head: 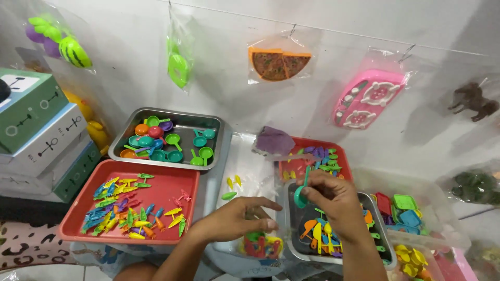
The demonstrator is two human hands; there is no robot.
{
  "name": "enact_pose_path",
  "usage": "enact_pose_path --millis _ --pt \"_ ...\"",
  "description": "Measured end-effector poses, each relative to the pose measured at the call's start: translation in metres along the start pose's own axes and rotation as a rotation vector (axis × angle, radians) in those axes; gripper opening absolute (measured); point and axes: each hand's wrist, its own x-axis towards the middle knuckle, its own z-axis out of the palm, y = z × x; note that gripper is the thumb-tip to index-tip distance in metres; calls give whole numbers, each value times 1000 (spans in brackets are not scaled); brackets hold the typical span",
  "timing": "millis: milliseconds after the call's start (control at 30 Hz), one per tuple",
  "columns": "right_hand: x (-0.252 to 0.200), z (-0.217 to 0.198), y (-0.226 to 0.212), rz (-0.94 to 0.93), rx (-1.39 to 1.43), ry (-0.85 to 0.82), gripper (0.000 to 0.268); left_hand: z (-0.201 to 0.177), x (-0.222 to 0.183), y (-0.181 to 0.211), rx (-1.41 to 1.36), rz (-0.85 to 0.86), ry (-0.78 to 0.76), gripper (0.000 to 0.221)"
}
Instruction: Sorting and packing small colorful plastic toy pieces into small plastic bags.
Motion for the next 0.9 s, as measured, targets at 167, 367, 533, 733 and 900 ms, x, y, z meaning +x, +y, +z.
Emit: enact_pose_path --millis 167,367,533,733,900 --pt "9 23 0 72 6 -16 12 3 28 -26 -243 251 318 35" --pt "13 30 0 -146 -24 128 17 10 29 -15 -328 346 580 27" --pt "7 31 -20 -475 12 309 22 16 24 -3 -362 344 511 25" --pt "0 49 -39 -582 -231 487 25 23 16 0 -149 362 450 22" --pt "-2 52 -58 -459 -467 331 14 20 16 -2 -85 383 449 22"
